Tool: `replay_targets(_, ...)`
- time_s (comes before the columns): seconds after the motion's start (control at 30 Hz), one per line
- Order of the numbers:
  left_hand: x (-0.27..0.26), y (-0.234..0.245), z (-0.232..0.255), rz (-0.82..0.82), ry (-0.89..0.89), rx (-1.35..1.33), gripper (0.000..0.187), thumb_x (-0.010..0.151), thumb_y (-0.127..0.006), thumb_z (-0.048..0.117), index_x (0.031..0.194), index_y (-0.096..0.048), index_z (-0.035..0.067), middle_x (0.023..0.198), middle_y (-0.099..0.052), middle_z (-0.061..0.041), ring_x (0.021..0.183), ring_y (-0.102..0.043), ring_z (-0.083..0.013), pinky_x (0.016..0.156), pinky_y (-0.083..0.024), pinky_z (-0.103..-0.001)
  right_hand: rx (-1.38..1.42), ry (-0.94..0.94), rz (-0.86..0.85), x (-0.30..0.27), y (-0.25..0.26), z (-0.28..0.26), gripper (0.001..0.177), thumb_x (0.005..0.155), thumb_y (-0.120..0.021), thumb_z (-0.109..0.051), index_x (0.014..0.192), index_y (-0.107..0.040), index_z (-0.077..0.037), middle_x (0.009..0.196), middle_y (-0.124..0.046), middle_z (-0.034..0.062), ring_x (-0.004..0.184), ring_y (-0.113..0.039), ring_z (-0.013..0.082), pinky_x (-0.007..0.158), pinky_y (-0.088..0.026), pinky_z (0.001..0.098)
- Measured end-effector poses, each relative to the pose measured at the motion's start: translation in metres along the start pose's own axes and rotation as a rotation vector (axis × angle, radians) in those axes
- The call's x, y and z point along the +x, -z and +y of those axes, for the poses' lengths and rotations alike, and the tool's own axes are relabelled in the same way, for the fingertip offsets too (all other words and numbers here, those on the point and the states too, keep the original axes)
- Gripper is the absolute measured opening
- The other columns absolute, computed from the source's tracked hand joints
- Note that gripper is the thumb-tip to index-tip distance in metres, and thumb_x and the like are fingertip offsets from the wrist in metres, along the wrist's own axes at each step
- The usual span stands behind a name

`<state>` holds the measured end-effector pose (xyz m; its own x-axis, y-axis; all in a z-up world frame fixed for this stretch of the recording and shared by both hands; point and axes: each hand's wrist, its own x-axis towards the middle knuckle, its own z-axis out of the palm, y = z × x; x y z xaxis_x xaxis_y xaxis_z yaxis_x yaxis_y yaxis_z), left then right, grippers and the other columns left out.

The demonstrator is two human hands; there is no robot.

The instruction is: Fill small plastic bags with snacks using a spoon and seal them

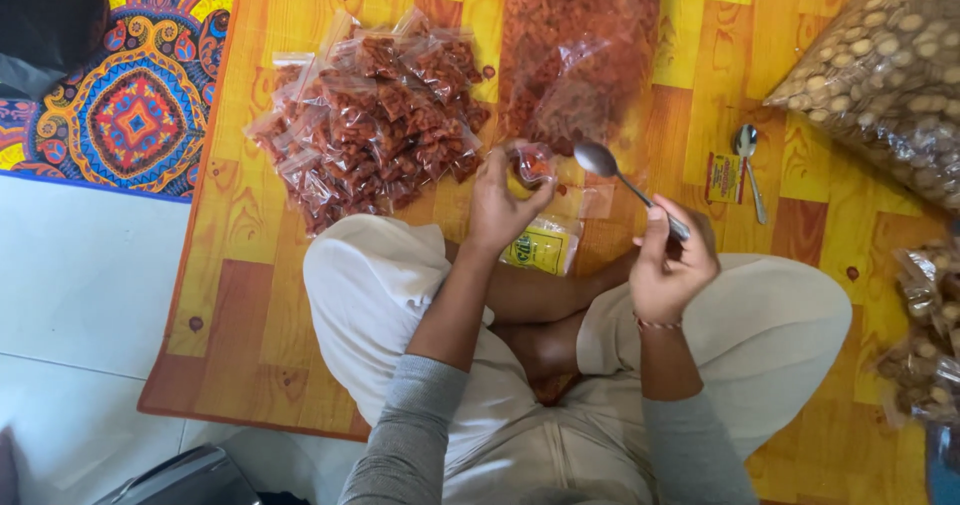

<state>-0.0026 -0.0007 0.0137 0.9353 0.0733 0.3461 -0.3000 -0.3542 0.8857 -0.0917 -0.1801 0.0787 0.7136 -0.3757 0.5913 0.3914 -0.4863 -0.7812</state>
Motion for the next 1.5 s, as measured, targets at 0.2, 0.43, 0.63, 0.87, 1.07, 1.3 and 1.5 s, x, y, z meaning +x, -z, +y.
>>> replay_targets(0.2,0.002,0.005,-0.014,0.048,0.035,-0.008,0.06,0.068,-0.089,0.02,0.12,-0.063,0.006,0.105,-0.073,-0.02,0.102,-0.071,-0.0426,0.092,-0.056,-0.049,-0.069,-0.681,0.319,-0.064,-0.032,0.14,0.011,0.092,-0.074,-0.002,0.101,-0.076,0.004,0.073,-0.067,0.0161,0.05,-0.058,0.0149,0.04,-0.056,0.0317)
replay_targets(0.43,0.0,-0.002,-0.018,0.041,0.012,-0.013,0.06,0.07,-0.09,0.021,0.12,-0.062,0.007,0.107,-0.073,-0.02,0.104,-0.071,-0.0419,0.093,-0.056,-0.049,-0.285,-0.868,0.511,-0.069,-0.067,0.185,0.011,0.085,-0.075,-0.02,0.092,-0.083,-0.017,0.056,-0.066,0.002,0.042,-0.064,0.0095,0.036,-0.057,0.0262)
replay_targets(0.63,0.0,0.003,-0.017,0.044,0.03,0.014,0.061,0.07,-0.09,0.023,0.122,-0.062,0.006,0.107,-0.073,-0.021,0.102,-0.071,-0.0426,0.091,-0.057,-0.05,-0.193,-1.11,0.382,-0.064,-0.098,0.178,0.014,0.09,-0.071,-0.029,0.088,-0.081,-0.018,0.059,-0.062,0.0005,0.052,-0.055,0.0087,0.049,-0.051,0.0279)
replay_targets(0.87,0.001,0.003,-0.017,0.039,0.031,0.013,0.06,0.071,-0.091,0.023,0.121,-0.062,0.006,0.106,-0.073,-0.021,0.102,-0.072,-0.0423,0.09,-0.057,-0.05,0.172,-1.381,0.471,-0.035,-0.084,0.118,0.008,0.095,-0.064,-0.017,0.091,-0.068,-0.01,0.059,-0.057,-0.0014,0.047,-0.057,0.0063,0.047,-0.06,0.0207)
replay_targets(1.07,0.002,0.003,-0.015,0.042,0.049,0.046,0.061,0.069,-0.091,0.024,0.12,-0.062,0.006,0.105,-0.073,-0.021,0.101,-0.072,-0.0423,0.089,-0.058,-0.05,0.239,-1.323,0.549,-0.053,-0.059,0.141,0.046,0.091,-0.076,-0.006,0.124,-0.048,-0.022,0.074,-0.074,0.0087,0.043,-0.058,0.0104,0.045,-0.062,0.0286)
replay_targets(1.3,0.004,-0.001,-0.018,-0.032,0.034,0.117,0.063,0.068,-0.089,0.026,0.122,-0.061,0.01,0.102,-0.073,-0.018,0.098,-0.072,-0.0409,0.093,-0.055,-0.05,0.276,-1.251,0.378,-0.071,-0.025,0.172,0.04,0.095,-0.072,-0.012,0.123,-0.044,-0.017,0.087,-0.079,0.0079,0.045,-0.054,0.0047,0.046,-0.061,0.0253)
replay_targets(1.5,-0.005,0.0,-0.027,-0.151,0.013,0.278,0.061,0.07,-0.086,0.033,0.118,-0.058,0.008,0.097,-0.071,-0.022,0.094,-0.072,-0.0424,0.092,-0.051,-0.051,0.268,-1.071,0.279,-0.033,-0.002,0.099,0.012,0.096,-0.069,-0.013,0.104,-0.072,-0.005,0.087,-0.076,0.0081,0.046,-0.047,0.0,0.044,-0.057,0.0185)
